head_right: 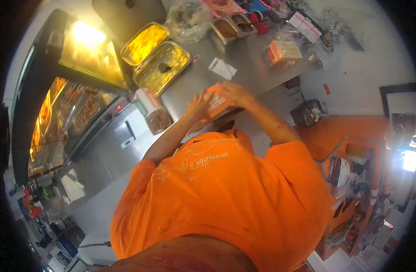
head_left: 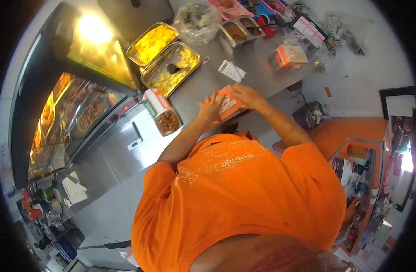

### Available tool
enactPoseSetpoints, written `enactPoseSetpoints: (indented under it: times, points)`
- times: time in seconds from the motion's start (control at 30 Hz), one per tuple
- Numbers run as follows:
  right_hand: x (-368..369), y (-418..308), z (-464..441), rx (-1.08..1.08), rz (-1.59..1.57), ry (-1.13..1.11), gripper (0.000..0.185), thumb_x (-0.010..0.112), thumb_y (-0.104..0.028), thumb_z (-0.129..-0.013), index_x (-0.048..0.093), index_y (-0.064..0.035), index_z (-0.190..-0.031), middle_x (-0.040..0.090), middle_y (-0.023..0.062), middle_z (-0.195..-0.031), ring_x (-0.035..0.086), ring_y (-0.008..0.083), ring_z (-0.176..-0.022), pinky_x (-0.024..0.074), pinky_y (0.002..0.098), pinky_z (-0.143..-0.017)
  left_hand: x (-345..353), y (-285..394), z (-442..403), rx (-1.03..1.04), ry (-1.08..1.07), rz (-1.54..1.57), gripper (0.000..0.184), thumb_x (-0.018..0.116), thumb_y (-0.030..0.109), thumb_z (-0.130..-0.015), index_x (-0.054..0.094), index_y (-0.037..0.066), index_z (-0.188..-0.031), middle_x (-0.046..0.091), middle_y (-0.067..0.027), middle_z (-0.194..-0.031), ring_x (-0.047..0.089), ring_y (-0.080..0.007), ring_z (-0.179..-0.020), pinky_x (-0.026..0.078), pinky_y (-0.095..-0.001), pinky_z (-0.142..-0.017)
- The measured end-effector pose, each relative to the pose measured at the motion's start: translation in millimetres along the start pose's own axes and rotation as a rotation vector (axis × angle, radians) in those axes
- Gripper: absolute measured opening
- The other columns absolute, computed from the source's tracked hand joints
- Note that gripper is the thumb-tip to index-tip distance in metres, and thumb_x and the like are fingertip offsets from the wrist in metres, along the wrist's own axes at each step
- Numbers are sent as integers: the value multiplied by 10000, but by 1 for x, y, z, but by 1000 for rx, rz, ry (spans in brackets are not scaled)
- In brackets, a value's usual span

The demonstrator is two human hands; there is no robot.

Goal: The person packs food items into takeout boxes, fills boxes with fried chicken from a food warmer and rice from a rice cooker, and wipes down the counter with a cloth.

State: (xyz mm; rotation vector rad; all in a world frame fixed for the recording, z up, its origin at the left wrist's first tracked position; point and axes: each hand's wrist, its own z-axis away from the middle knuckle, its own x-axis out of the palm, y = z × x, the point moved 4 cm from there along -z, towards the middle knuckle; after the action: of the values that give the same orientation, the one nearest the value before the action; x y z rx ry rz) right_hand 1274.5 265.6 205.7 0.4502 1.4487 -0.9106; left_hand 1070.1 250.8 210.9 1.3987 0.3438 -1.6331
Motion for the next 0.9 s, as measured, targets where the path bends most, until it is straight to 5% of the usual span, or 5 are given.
enactPoseSetpoints:
  times: [0.37, 0.57, 0.73, 0.87, 0.9]
  points:
    - [4, 90, 28, -392, -100, 227, 326, 640, -169, -867, 660, -110, -1188, 633, 37, -1269, 568, 293, -1254, 505, 340, -1005, 11, 19, -69, 103, -121, 153, 1022, 820, 378, -638, 338, 409, -1538, 172, -184, -1620, 255, -486, -1440, 331, -770, -1028]
    - [28, 116, 37, -481, -112, 242, 387, 666, -272, -884, 668, -139, -1247, 548, 94, -1395, 472, 309, -1347, 394, 503, -1115, 46, 36, -55, -8, 73, -143, 765, 721, 373, -824, 382, 469, -1502, 132, -106, -1655, 176, -515, -1457, 366, -831, -923]
    - [-103, 171, 65, 48, 34, 761, 438, 719, -307, -872, 642, -196, -1288, 437, 203, -1471, 376, 429, -1402, 325, 539, -1136, 58, 40, -64, -68, 272, -155, 517, 678, 345, -899, 557, 367, -1401, 239, -142, -1612, 213, -532, -1435, 396, -741, -929]
    - [-221, 309, 141, 596, 582, 1386, 414, 666, -278, -887, 602, -36, -1217, 485, 259, -1333, 418, 468, -1249, 337, 568, -939, 50, 36, -75, -169, 619, 200, 730, 866, 417, -656, 627, 297, -1335, 307, -263, -1540, 315, -505, -1368, 390, -624, -1016]
    - [-249, 339, 160, 632, 561, 1555, 353, 650, -309, -943, 606, -72, -1201, 545, 214, -1361, 438, 454, -1305, 308, 597, -1060, 54, 40, -78, -222, 645, 158, 782, 888, 428, -609, 627, 273, -1330, 334, -290, -1503, 362, -518, -1306, 389, -623, -1017]
